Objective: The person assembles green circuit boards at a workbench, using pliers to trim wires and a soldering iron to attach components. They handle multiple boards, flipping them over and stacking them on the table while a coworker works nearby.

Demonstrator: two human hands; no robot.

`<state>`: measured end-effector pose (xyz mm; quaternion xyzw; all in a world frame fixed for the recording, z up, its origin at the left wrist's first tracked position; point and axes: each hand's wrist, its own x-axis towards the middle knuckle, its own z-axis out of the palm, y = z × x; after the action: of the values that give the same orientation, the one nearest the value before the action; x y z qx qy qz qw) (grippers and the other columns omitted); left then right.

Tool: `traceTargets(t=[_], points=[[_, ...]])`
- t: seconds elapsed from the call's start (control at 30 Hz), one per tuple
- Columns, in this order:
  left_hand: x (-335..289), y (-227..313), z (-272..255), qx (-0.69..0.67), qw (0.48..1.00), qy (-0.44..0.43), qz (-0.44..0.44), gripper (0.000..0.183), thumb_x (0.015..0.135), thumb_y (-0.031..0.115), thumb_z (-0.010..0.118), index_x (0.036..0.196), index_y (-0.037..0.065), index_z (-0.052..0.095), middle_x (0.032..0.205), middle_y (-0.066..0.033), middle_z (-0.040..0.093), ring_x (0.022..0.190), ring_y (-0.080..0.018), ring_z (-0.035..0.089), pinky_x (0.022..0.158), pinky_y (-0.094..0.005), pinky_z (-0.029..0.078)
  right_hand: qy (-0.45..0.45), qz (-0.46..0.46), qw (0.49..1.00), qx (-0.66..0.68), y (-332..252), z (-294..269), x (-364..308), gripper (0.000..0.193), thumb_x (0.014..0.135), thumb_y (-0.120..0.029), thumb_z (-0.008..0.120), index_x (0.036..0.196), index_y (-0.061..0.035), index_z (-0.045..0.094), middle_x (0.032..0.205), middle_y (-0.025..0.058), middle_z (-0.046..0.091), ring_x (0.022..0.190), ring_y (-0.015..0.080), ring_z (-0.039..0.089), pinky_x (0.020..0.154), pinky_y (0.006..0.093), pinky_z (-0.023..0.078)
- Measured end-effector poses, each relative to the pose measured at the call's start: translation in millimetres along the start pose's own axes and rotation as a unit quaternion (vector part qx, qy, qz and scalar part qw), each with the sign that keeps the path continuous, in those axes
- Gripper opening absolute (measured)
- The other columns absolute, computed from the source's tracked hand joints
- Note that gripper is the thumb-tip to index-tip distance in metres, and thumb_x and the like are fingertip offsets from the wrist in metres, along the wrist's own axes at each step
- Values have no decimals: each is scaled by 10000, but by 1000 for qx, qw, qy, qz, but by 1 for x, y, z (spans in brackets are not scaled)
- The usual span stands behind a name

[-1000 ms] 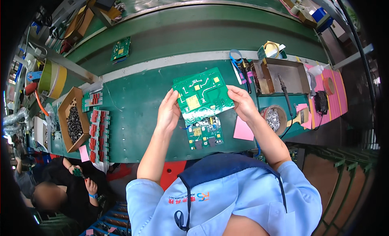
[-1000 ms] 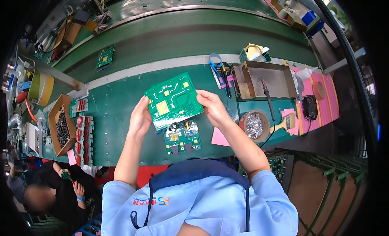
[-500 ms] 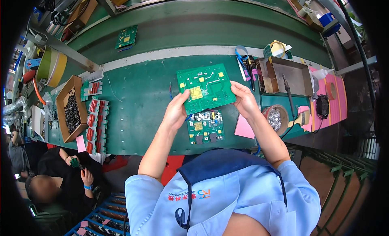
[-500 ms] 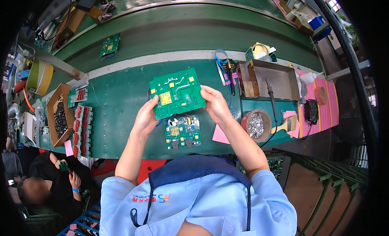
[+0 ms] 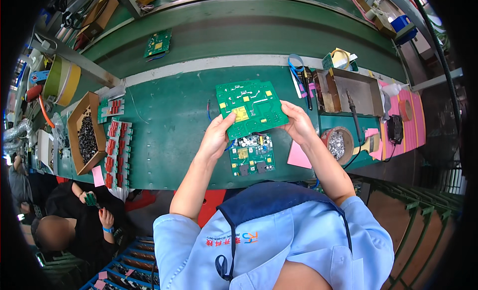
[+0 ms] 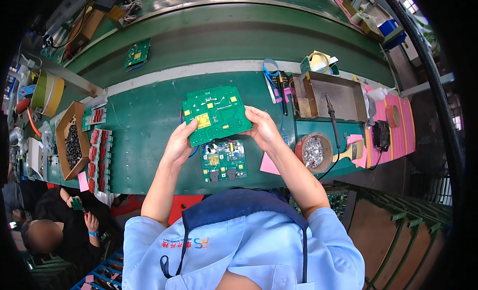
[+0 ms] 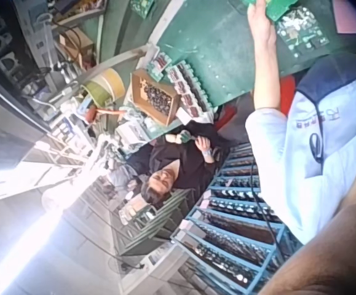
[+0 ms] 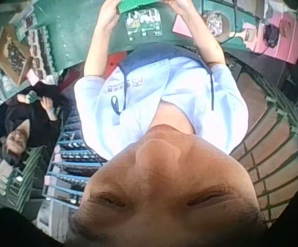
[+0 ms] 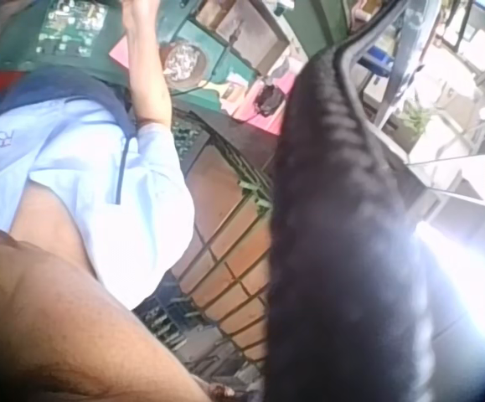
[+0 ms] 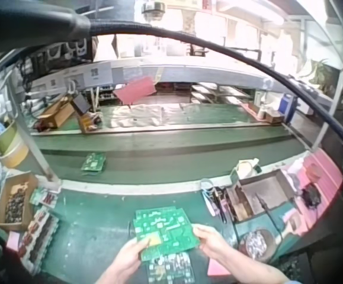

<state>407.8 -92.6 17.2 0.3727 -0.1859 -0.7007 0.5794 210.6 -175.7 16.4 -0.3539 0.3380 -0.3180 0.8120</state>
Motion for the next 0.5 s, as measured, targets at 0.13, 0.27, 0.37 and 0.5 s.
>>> traceTargets(t=[0.13,0.27,0.37,0.5], points=[[-2,-1,0,8,1000,5,3,297,849,158,436,1082,-27,438,1052,-108,517,932,-151,518,821,-273,409,4,15,1000,11,1,1,1,300,854,-173,394,1091,-1,455,962,87,556,853,174,554,725,336,461],[-3,-2,-1,8,1000,5,9,293,845,146,439,1076,-34,442,1050,-113,519,934,-156,520,823,-273,410,11,22,1000,13,2,4,0,303,854,-181,394,1092,-3,455,969,89,553,872,180,547,742,349,452],[-3,-3,-2,4,1000,10,12,292,838,130,444,1076,-39,441,1053,-119,518,938,-162,520,825,-276,410,6,28,1000,-6,1,2,0,338,864,-191,373,1129,15,414,1048,111,520,927,197,529,778,363,439],[-2,-5,-4,-4,1000,14,14,256,835,125,458,1053,-10,465,1013,-87,538,898,-138,529,792,-267,420,9,21,1000,0,1,5,-1,306,858,-189,388,1097,-10,452,975,86,549,879,178,541,748,351,445]])
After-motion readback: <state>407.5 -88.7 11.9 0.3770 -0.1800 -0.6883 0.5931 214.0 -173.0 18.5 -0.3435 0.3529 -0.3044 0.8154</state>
